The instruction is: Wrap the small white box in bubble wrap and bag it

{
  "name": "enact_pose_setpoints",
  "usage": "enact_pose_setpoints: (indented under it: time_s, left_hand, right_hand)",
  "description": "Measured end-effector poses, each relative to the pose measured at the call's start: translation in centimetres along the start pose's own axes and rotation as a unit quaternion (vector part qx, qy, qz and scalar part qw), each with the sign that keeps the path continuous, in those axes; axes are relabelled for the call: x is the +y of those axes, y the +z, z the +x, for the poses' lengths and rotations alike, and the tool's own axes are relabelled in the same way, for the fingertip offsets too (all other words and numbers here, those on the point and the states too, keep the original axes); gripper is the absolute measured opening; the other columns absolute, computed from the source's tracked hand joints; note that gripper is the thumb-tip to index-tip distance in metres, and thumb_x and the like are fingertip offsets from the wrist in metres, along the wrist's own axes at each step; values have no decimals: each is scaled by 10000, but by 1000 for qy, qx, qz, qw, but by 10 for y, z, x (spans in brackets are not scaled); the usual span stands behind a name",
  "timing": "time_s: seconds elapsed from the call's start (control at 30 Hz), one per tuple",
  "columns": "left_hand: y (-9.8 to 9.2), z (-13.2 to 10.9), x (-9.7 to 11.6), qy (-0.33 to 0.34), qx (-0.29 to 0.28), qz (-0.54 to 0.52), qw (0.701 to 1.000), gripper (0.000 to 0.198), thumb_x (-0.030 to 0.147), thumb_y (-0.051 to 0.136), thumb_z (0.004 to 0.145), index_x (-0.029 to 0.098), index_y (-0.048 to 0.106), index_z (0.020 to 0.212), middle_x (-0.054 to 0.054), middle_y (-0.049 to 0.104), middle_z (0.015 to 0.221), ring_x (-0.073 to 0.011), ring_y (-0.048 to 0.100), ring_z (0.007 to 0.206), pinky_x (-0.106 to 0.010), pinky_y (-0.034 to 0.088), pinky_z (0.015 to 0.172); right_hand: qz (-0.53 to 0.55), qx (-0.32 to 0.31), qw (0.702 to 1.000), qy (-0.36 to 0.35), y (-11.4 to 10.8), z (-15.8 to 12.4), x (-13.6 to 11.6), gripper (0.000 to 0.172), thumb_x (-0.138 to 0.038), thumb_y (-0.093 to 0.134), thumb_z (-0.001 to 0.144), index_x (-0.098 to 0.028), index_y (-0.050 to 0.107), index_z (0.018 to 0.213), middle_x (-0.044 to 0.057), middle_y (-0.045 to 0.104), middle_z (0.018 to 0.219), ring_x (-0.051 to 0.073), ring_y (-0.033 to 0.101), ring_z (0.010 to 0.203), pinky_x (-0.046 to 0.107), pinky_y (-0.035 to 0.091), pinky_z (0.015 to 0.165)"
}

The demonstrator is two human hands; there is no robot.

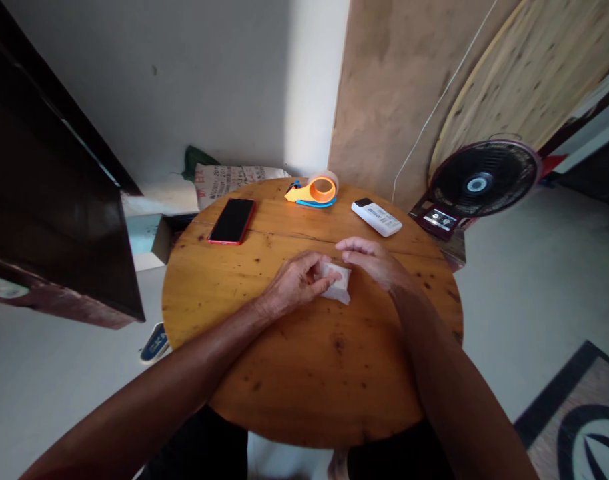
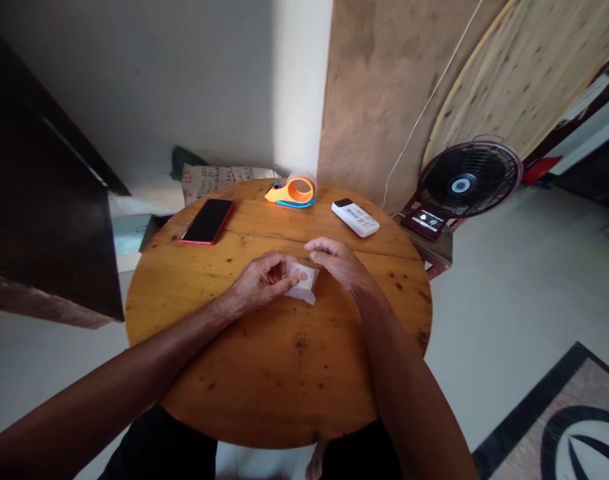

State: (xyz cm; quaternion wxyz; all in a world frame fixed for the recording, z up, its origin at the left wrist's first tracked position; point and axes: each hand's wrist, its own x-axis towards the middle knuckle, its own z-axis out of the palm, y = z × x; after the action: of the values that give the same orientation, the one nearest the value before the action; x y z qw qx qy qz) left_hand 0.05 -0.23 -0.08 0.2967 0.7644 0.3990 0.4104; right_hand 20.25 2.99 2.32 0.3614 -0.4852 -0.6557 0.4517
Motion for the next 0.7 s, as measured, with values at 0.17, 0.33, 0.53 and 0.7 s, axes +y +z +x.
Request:
enact_pose_setpoints:
  time_s: [0.17,0.33,0.53,0.7]
  left_hand:
    - [1,-1,-2,-25,16,-58,998,299,385,637,790,146,604,968,32,499,668,-72,426,554,-196,368,525]
    - [-2,-1,0,-10,11,-67,998,251,367,630,796,135,648,889,23,491,652,-72,413,554,-195,350,512]
    - [-3,-2,3,31,-24,-27,999,190,324,612,831,168,694,902,-11,604,757,-77,467,610,-197,388,572]
    - [-1,-3,3,30,-25,-3,999,251,380,590,848,153,683,899,-30,626,773,-90,487,627,-203,396,579]
  right_hand:
    - [-6,0,1000,5,-3,-2,-4,219,-315,620,732,-214,672,920,-14,633,787,148,566,760,322,436,790]
    - [-40,11,999,0,-8,-2,-4,229,-359,615,747,-209,676,909,-4,648,810,153,568,750,317,443,761]
    - [-99,0,995,9,-4,0,-4,242,-383,635,729,-197,673,880,9,659,827,170,581,769,324,446,752]
    - [-106,-15,994,18,3,2,-2,220,-357,623,726,-188,665,859,6,654,801,156,570,733,306,442,712]
